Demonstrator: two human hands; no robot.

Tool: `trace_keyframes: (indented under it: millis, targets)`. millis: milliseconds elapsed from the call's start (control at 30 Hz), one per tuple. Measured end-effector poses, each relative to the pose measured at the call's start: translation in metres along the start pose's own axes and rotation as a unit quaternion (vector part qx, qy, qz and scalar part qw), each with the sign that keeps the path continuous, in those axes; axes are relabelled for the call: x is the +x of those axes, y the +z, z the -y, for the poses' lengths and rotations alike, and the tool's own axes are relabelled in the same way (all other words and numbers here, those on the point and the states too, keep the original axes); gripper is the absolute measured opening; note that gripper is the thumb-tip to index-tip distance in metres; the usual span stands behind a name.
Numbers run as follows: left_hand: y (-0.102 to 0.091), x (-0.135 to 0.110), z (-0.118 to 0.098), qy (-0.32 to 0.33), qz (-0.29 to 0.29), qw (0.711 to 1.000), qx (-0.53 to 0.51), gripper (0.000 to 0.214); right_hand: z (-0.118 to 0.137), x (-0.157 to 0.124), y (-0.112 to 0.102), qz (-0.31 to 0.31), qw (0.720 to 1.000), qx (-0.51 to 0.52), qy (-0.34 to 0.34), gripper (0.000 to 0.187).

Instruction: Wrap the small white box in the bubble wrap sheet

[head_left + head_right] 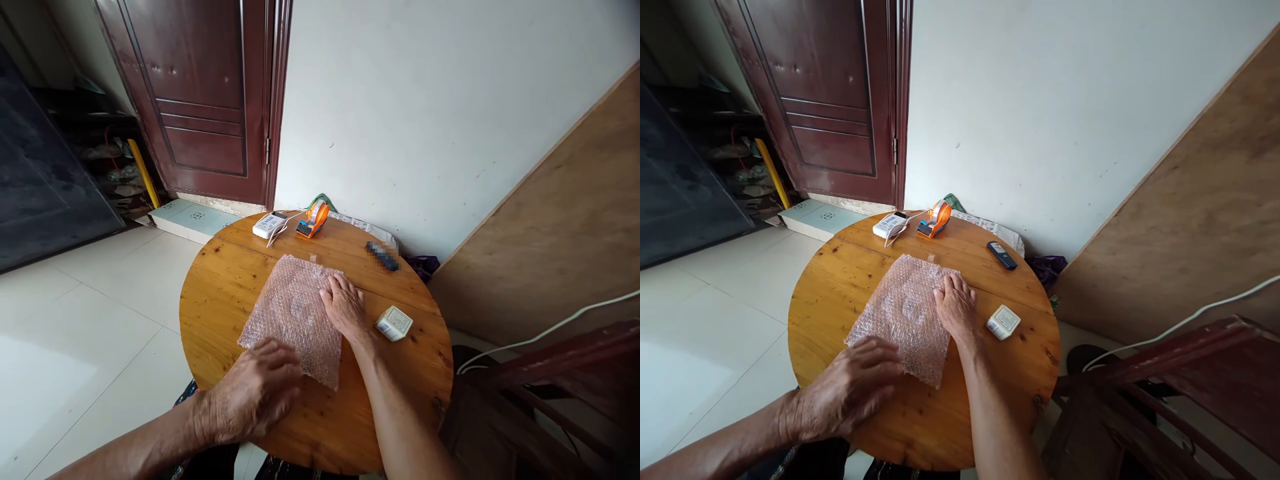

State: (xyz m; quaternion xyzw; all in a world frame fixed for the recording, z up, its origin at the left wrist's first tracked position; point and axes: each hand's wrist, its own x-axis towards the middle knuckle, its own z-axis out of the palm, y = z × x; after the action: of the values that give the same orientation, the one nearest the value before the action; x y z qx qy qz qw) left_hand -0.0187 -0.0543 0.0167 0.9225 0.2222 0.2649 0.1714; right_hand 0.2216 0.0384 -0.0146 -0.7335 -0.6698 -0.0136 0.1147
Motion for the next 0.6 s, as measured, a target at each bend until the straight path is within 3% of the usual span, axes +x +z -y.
trace_keyframes:
  millis: [67, 167, 300, 433, 500, 600]
  targets:
    - [0.003, 0.004, 0.007, -0.051, -0.004, 0.998, 0.046, 0.020, 0.000, 0.000, 0.000, -0.001, 1.000, 0.003, -0.002, 0.046]
    - [0.008, 0.001, 0.018, -0.063, 0.019, 0.996, 0.057, 0.014, -0.002, 0.000, 0.001, -0.004, 1.000, 0.012, -0.003, 0.045]
    - [0.009, -0.012, 0.022, -0.097, -0.037, 0.994, 0.036, 0.021, -0.003, 0.000, 0.002, -0.017, 1.000, 0.021, -0.010, 0.042]
    - [0.015, 0.002, 0.017, -0.134, -0.045, 0.987, 0.072, 0.019, -0.005, 0.000, 0.002, -0.018, 1.000, 0.017, -0.009, 0.042]
    - [0.022, 0.017, 0.020, -0.145, -0.011, 0.984, 0.100, 0.029, -0.007, 0.001, 0.004, -0.021, 1.000, 0.020, -0.009, 0.042]
    - [0.032, 0.033, 0.031, -0.173, 0.045, 0.979, 0.102, 0.062, -0.013, 0.002, 0.010, -0.050, 0.998, 0.042, -0.004, 0.042]
